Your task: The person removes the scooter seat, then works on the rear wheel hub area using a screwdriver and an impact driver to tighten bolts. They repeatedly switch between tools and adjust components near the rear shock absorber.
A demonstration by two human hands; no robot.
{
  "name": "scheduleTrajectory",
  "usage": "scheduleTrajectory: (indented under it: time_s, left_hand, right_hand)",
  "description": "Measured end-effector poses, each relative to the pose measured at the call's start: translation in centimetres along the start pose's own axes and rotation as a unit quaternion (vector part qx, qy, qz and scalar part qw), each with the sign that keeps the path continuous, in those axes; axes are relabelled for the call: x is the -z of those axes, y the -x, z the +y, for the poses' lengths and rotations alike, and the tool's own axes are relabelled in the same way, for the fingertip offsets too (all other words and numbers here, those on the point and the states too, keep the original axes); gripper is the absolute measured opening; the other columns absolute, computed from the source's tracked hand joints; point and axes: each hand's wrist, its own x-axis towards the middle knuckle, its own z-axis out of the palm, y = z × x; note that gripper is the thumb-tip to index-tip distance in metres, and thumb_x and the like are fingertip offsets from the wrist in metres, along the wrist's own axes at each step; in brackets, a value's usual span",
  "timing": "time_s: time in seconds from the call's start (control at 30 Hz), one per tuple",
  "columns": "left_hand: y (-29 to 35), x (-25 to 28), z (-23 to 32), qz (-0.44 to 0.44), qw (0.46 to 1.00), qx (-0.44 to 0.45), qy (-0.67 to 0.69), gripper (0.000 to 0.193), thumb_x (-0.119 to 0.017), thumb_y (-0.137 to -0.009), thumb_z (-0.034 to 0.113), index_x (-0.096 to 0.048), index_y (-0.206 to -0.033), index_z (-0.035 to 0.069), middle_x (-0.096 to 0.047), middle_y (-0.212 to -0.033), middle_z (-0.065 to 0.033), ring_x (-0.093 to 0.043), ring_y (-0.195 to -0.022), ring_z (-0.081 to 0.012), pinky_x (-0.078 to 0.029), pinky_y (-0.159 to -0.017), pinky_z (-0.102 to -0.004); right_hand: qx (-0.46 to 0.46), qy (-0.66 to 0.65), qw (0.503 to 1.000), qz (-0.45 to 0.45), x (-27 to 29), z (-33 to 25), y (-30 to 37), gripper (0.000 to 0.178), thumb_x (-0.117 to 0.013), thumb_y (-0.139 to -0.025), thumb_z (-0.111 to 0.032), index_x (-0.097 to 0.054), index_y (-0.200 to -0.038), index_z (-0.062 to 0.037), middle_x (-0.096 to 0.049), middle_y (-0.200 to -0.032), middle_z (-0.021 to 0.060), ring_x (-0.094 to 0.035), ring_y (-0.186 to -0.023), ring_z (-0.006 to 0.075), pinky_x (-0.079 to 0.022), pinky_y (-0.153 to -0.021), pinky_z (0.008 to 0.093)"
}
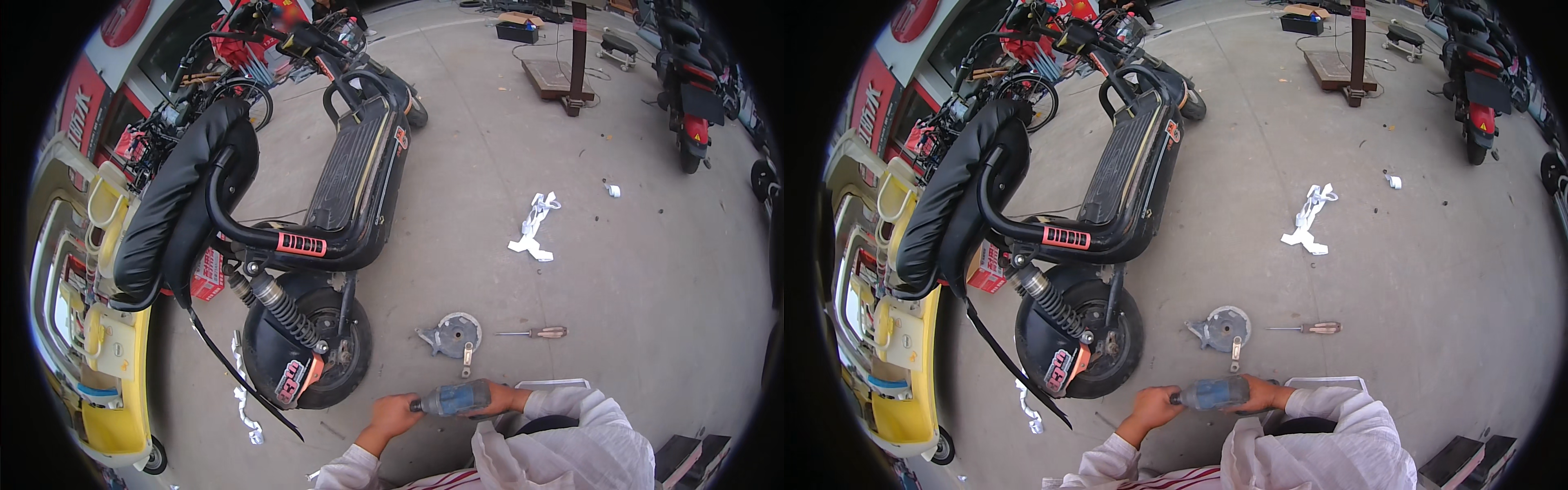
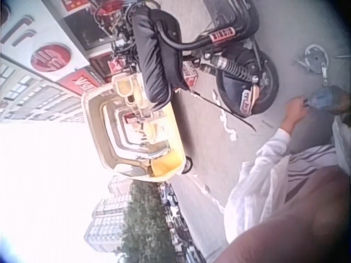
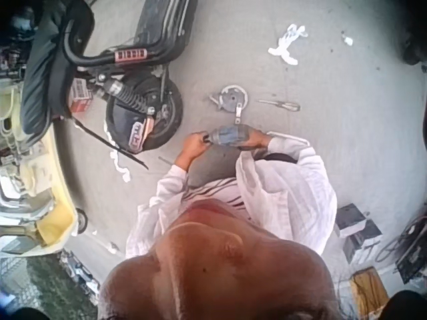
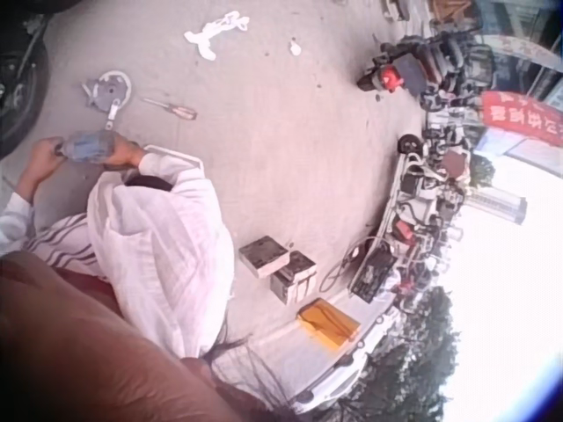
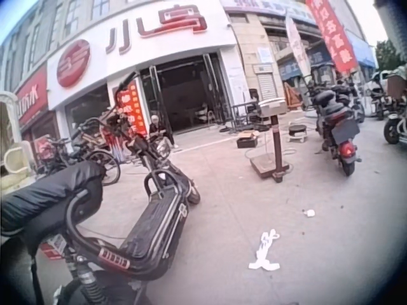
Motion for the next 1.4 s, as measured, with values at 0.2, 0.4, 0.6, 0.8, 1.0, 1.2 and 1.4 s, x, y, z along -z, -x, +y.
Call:
scheduleTrajectory:
  time_s: [0.2,0.4,0.6,0.8,1.0,1.2,1.4]
  left_hand:
    - [-0.3,-0.1,-0.2,0.016,0.999,-0.020,-0.019,0.021,-0.066,-0.076,0.037,-0.066,-0.084,0.018,-0.067,-0.076,-0.0081,-0.065,-0.074,-0.0327,-0.050,-0.064,-0.0449]
    - [-0.1,0.4,-0.2,-0.006,1.000,0.005,-0.014,0.022,-0.065,-0.077,0.038,-0.067,-0.086,0.018,-0.067,-0.077,-0.0086,-0.065,-0.074,-0.0333,-0.050,-0.065,-0.0454]
    - [-0.4,0.0,-0.2,-0.022,1.000,0.009,-0.007,0.028,-0.068,-0.073,0.035,-0.068,-0.093,0.016,-0.068,-0.082,-0.0094,-0.065,-0.078,-0.0336,-0.051,-0.069,-0.0445]
    - [-0.6,0.8,0.0,0.003,1.000,0.002,-0.010,0.022,-0.065,-0.076,0.038,-0.067,-0.087,0.018,-0.068,-0.079,-0.0092,-0.064,-0.076,-0.0351,-0.050,-0.066,-0.0463]
    - [-0.2,0.3,-0.6,-0.005,1.000,0.006,0.001,0.021,-0.066,-0.076,0.036,-0.066,-0.086,0.017,-0.067,-0.079,-0.0096,-0.064,-0.075,-0.0354,-0.050,-0.064,-0.0453]
    - [-0.6,-0.1,-0.4,-0.017,1.000,0.015,0.022,0.026,-0.068,-0.076,0.039,-0.067,-0.086,0.015,-0.066,-0.078,-0.0120,-0.064,-0.076,-0.0354,-0.050,-0.067,-0.0435]
    - [-1.1,6.8,-0.9,-0.189,0.934,-0.012,0.302,0.061,-0.067,-0.083,0.036,-0.049,-0.134,0.008,-0.060,-0.121,-0.0138,-0.056,-0.113,-0.0265,-0.045,-0.093,-0.0360]
  right_hand:
    - [-0.025,-0.032,0.999,-0.004,0.1,0.0,-0.3,0.038,-0.077,-0.077,-0.016,-0.063,-0.109,-0.0028,-0.069,-0.102,0.0075,-0.062,-0.091,0.0155,-0.048,-0.086,0.0311]
    - [-0.011,-0.009,1.000,0.000,-0.2,-0.2,-0.6,0.035,-0.077,-0.078,-0.018,-0.064,-0.107,-0.0035,-0.069,-0.099,0.0085,-0.064,-0.089,0.0177,-0.048,-0.086,0.0326]
    - [0.056,0.037,0.998,0.009,0.0,1.3,-0.3,0.034,-0.076,-0.078,-0.018,-0.064,-0.106,-0.0039,-0.069,-0.100,0.0087,-0.063,-0.089,0.0187,-0.048,-0.087,0.0333]
    - [0.032,0.031,0.999,0.006,0.0,0.6,-0.8,0.031,-0.076,-0.079,-0.016,-0.065,-0.105,-0.0042,-0.069,-0.097,0.0080,-0.063,-0.087,0.0184,-0.048,-0.086,0.0333]
    - [-0.022,-0.016,1.000,0.012,-0.4,-0.1,-0.7,0.032,-0.076,-0.078,-0.018,-0.064,-0.104,-0.0043,-0.070,-0.095,0.0078,-0.063,-0.085,0.0166,-0.049,-0.084,0.0331]
    - [-0.014,-0.019,1.000,-0.007,0.2,0.6,-0.5,0.039,-0.078,-0.076,-0.021,-0.062,-0.106,-0.0035,-0.070,-0.094,0.0077,-0.063,-0.083,0.0157,-0.049,-0.083,0.0332]
    - [-0.039,-0.021,0.999,0.010,0.2,0.2,0.2,0.042,-0.079,-0.076,-0.022,-0.060,-0.109,-0.0032,-0.068,-0.099,0.0085,-0.062,-0.088,0.0172,-0.048,-0.084,0.0336]
